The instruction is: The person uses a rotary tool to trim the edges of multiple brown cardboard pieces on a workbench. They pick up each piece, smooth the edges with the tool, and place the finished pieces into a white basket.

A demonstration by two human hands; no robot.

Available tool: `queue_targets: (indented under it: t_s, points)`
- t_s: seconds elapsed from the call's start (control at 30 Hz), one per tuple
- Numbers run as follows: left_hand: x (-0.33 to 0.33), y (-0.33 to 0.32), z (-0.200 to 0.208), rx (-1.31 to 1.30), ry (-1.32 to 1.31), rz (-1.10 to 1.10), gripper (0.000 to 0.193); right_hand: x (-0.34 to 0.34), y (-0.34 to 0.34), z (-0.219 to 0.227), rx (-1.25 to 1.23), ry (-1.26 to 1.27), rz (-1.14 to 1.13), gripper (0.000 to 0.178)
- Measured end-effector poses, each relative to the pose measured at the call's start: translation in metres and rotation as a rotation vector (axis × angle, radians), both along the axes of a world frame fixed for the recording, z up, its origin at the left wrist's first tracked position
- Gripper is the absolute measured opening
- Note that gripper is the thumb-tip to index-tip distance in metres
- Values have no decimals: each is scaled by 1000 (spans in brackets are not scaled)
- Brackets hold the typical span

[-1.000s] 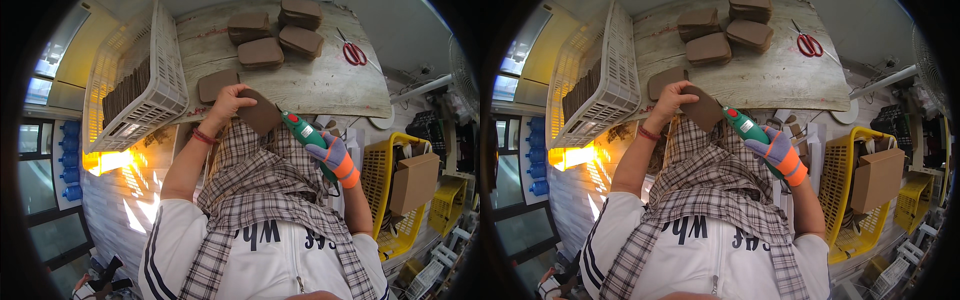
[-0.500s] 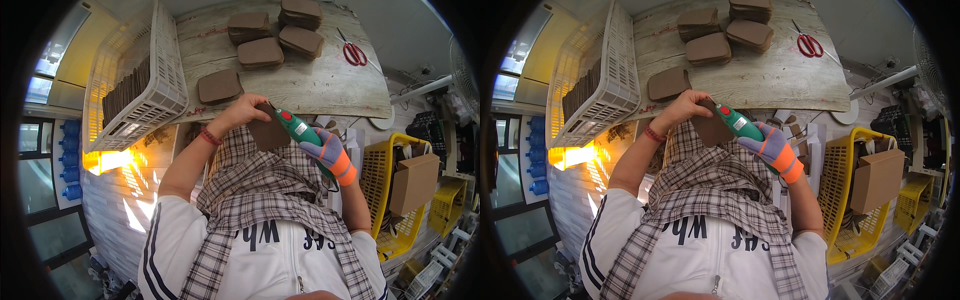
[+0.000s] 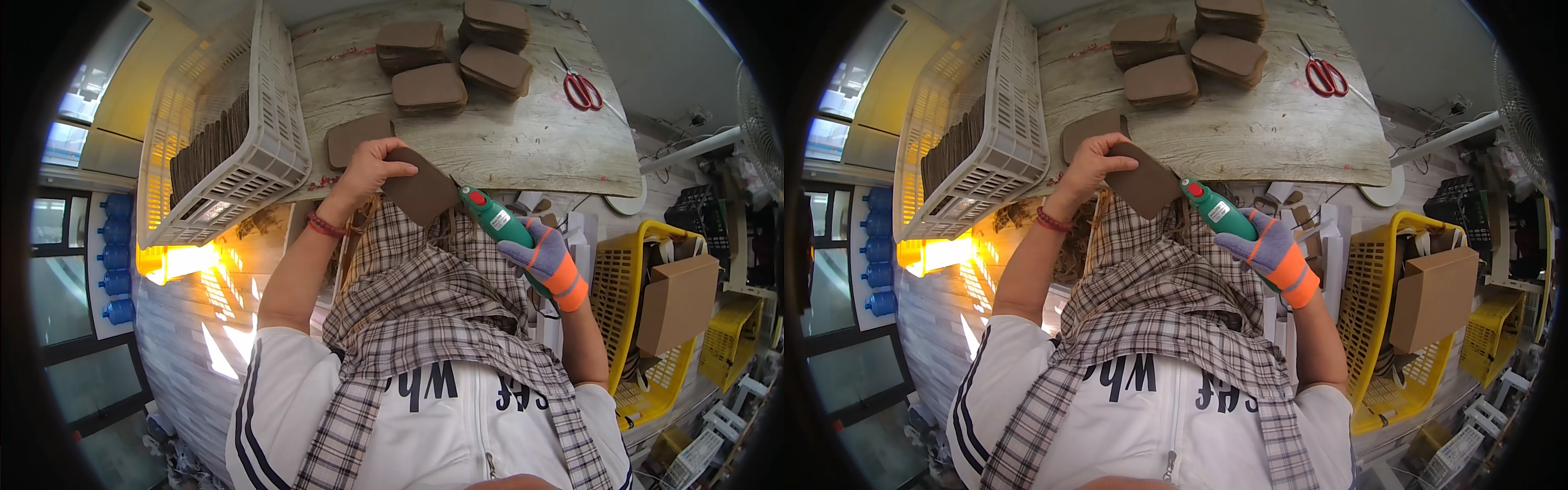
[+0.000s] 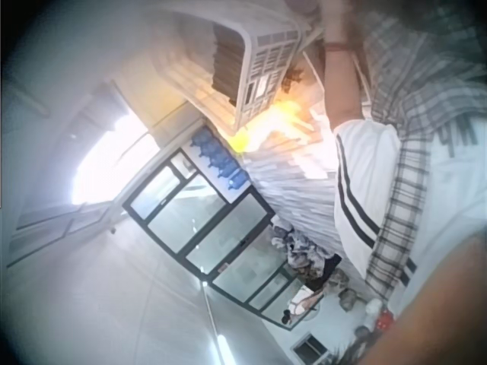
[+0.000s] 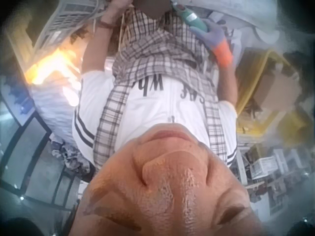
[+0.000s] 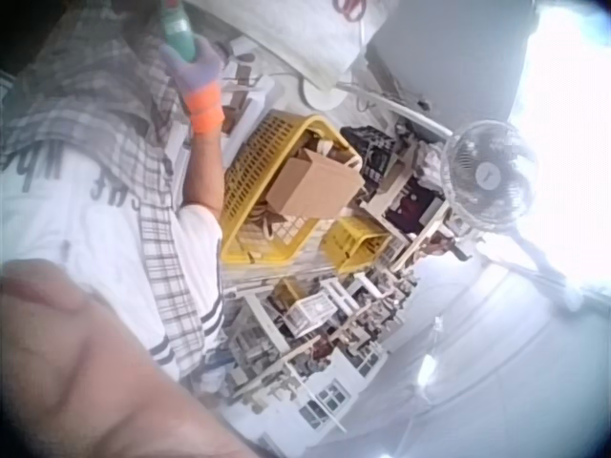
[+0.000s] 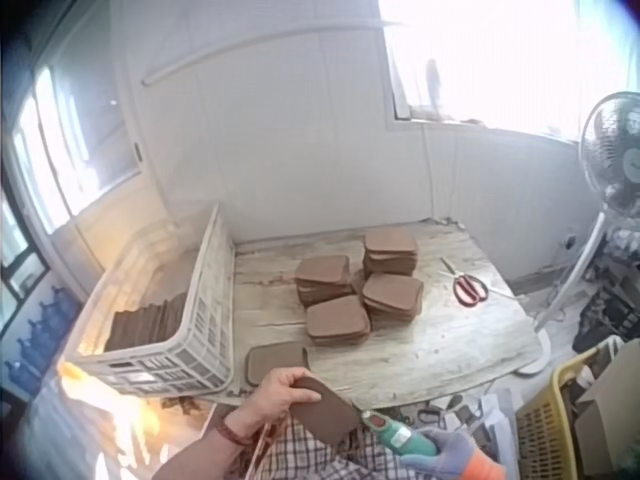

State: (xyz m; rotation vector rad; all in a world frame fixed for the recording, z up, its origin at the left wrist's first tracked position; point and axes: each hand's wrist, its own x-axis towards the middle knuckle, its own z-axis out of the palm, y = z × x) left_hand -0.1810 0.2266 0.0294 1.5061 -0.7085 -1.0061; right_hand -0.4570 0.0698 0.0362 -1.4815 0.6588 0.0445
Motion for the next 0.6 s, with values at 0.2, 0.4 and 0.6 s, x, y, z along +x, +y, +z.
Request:
queue_targets:
  t_s: [0.2,0.4,0.6]
  points:
    - [-8,-7,-2,16,-46,-27,16,4,1,0,-13,-28,9,44]
    - [-16,-13,-5,27,-8,-47,17,11,1,1,-69,-4,21,45]
    - [-20,-17,-9,7,-22,-80,17,20,2,1,-14,-63,-21,43]
